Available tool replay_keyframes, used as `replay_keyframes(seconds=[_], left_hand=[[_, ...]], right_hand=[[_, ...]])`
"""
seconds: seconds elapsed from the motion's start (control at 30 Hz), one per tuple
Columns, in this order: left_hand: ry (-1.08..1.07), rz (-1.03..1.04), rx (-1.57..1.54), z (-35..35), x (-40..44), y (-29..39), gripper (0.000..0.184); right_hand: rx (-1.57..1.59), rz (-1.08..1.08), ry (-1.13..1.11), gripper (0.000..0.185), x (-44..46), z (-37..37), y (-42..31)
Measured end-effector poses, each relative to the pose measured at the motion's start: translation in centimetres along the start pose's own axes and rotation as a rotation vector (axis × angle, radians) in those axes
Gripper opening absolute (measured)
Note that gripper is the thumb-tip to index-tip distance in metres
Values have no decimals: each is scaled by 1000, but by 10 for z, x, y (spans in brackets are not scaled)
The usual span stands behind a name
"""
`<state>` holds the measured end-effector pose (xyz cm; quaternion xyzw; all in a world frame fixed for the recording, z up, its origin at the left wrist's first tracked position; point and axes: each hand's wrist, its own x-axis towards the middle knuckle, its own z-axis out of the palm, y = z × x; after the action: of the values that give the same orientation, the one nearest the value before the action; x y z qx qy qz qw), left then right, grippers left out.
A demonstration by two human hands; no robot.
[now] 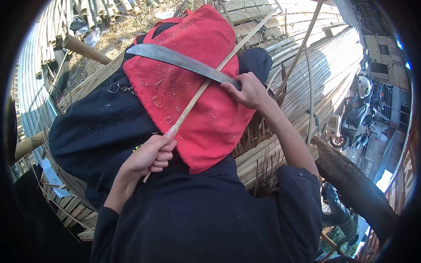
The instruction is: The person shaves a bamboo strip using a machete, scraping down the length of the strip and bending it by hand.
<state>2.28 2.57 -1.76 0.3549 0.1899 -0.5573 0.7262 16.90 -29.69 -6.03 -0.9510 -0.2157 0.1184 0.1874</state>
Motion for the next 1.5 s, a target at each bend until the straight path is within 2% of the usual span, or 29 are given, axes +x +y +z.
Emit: replay_keyframes(seconds=[0.03, 0.07, 0.13, 0.23, 0.33, 0.37, 0.4, 0.47, 0.57, 0.67, 0.8, 0.83, 0.87, 0.9, 0.93, 1.03, 1.07, 1.1, 1.23, 1.33, 1.4, 1.43, 1.5], left_hand=[[6, -34, -20, -7, -13, -12, 51], [10, -62, -41, -11, -27, -24, 51], [38, -115, -90, -14, -56, -41, 51], [88, -141, -102, -12, -87, -63, 51], [175, -177, -48, -23, -130, -91, 50], [163, -164, -71, -25, -147, -104, 49], [150, -152, -96, -26, -167, -120, 49], [196, -192, -101, -38, -214, -155, 47], [256, -218, -200, -28, -260, -182, 47], [386, -7, 35, -34, -234, -184, 47], [501, 167, 451, -32, -154, -130, 46], [468, 204, 467, -29, -131, -110, 41], [433, 151, 277, -13, -110, -80, 33], [413, 160, 300, 0, -91, -57, 29], [395, 206, 356, 7, -68, -40, 31], [362, 401, 509, 13, 2, -4, 43], [385, 440, 565, 18, 21, 8, 46], [408, 477, 619, 24, 38, 19, 50], [417, 378, 588, 30, 81, 41, 56], [296, 235, 361, 23, 62, 36, 55], [278, 155, 294, 18, 43, 27, 53], [267, 115, 265, 15, 31, 21, 52], [213, 33, 162, 3, 1, 4, 51]], right_hand=[[4, -28, 13, 72, 0, 1, -2], [-16, 38, -112, 71, 4, -6, -5], [-14, -22, -10, 70, -2, 2, 1], [-146, -104, -167, 67, 0, -4, 4], [-22, -37, -20, 65, -3, 9, 23], [38, 19, 132, 68, -2, 10, 19], [194, 179, -40, 72, 6, -5, 17], [116, 108, 56, 75, 6, -5, 26], [193, 163, 63, 78, 8, -6, 16], [321, 226, 44, 77, 3, -4, 7], [217, 157, -28, 79, -5, -9, -16], [139, 97, 23, 80, -6, -5, -16], [58, 37, 72, 81, -7, 1, -13], [-7, -2, 87, 82, -7, 5, -6], [-14, 27, 20, 82, -6, 0, -10], [-86, -9, 21, 84, -7, -5, -14], [-105, 53, -113, 76, -7, -13, -21], [-97, 39, -132, 75, -5, -12, -17], [-117, 14, -128, 70, -4, -8, -13], [-94, 10, -133, 69, -1, -3, -10], [-120, -88, -65, 77, 3, 0, -5], [-148, -118, -106, 76, 6, -3, -6], [-82, -37, -98, 72, 7, 0, -3]])
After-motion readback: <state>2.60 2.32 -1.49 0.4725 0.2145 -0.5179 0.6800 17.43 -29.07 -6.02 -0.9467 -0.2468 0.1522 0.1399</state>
